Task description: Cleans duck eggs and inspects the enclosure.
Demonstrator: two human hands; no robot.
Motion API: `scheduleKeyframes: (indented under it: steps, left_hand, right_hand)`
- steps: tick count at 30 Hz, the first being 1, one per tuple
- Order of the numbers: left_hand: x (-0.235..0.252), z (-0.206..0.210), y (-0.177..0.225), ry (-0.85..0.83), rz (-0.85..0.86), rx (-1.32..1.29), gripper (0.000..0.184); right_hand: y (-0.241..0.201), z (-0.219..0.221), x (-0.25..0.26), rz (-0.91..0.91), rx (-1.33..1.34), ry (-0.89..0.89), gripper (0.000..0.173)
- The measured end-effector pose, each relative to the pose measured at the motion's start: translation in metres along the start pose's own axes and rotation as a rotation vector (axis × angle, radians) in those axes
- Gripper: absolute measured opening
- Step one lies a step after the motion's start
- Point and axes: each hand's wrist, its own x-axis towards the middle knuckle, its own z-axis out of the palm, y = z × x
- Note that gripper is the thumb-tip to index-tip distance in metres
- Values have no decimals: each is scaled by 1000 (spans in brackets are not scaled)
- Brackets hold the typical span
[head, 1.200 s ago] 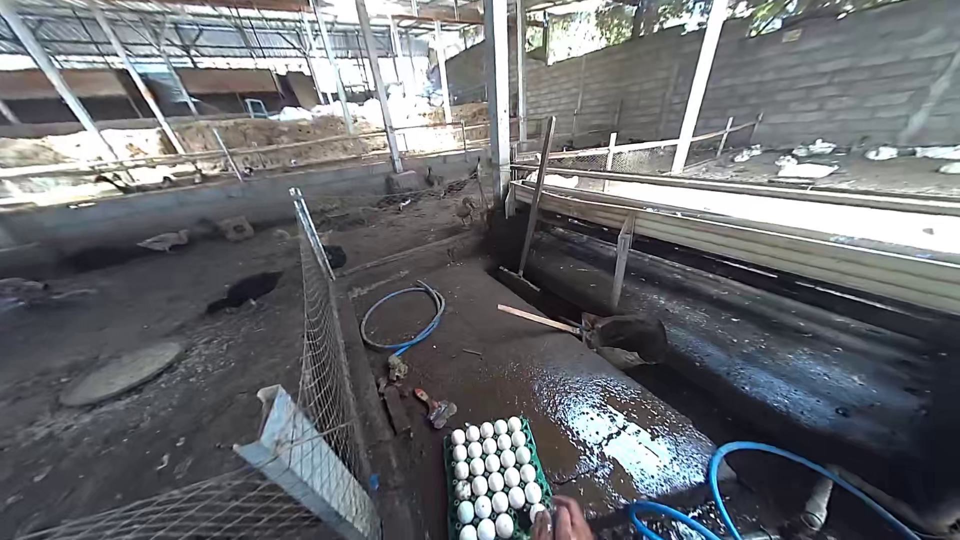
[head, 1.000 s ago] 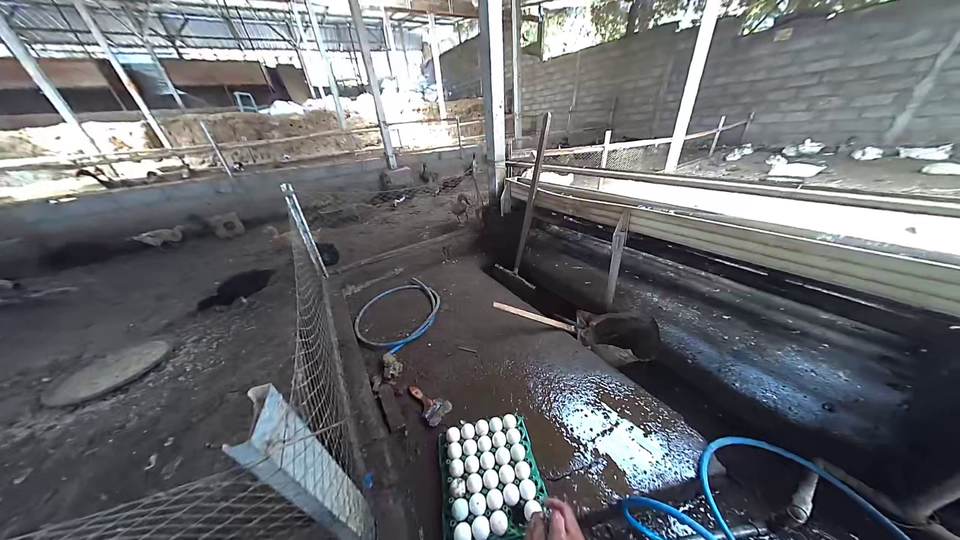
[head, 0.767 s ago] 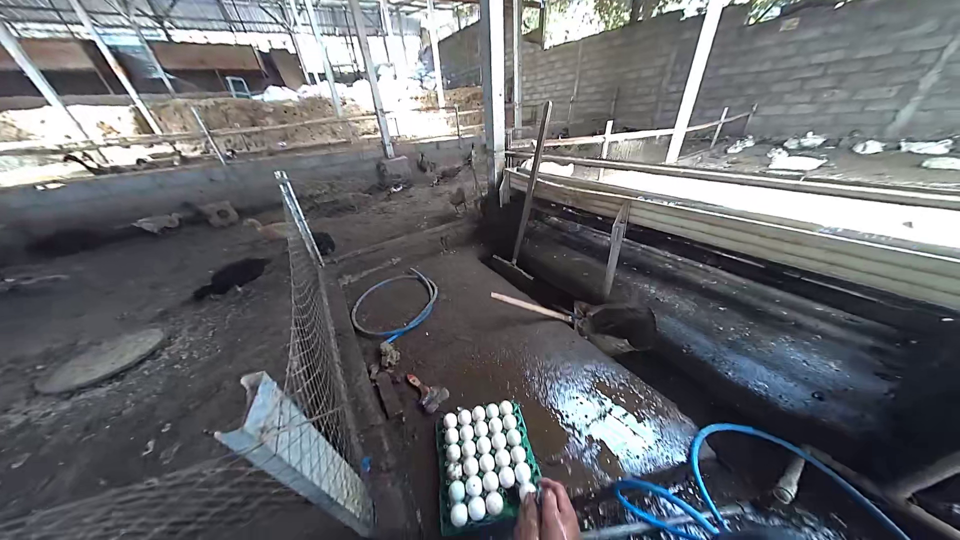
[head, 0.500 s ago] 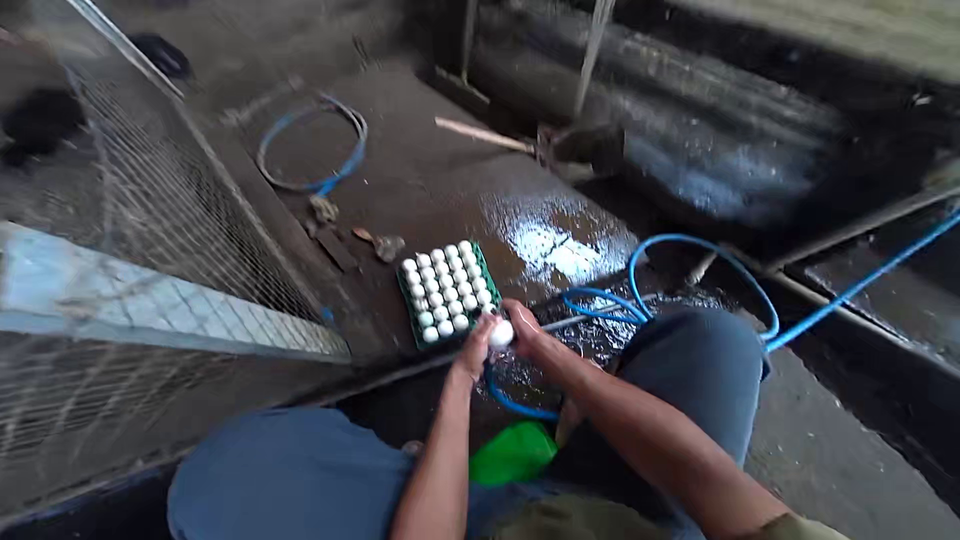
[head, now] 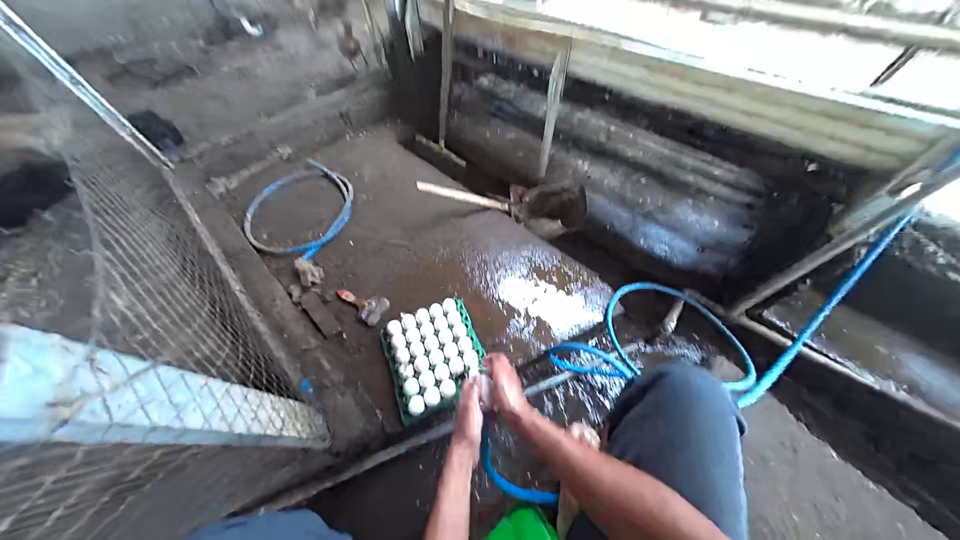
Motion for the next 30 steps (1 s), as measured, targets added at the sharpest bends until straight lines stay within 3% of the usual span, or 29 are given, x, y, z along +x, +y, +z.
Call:
scheduleKeyframes:
  steps: [4,8,11,13,14,16,19,22,24,28,30]
  left_hand:
    - [4,4,1,108,84,-33,54]
    - [-1,6,-1,80,71,-55,56]
    - [-6,10,9,61,45,-37,59]
    - [-6,14,9,4,87,37,59]
    - [-4,14,4,-18,112,85,58]
    - [2,12,-6,32,134,144,59]
    - [2,7,-3,112,118,64,65]
    - [1,4,-1,38,70,81,73]
    - [4,9,-4,77,58,75,75]
    - [7,5,-8,130,207,-51,76]
    - [8,3,-17,81,147,18,82]
  right_hand:
    - [6,20,-23,-319,-56,-17,48]
    - [0,21,-23,-201,97,126,61]
    - [-2,20,-14,-222,238,194,41]
    - [5,16,-2,-153,218,241,45]
    - [10,14,0,-87,189,219,52]
    - [12,17,-8,-18,34,133,47]
    - [15,24,-21,-105,-54,-1,46]
    - [17,21,-3,-33,59,39,37]
    - [8,20,1,67,100,43,36]
    - [11,25,-16,-103,-13,-5,43]
    - [12,20,-2,-33,-18,40,39]
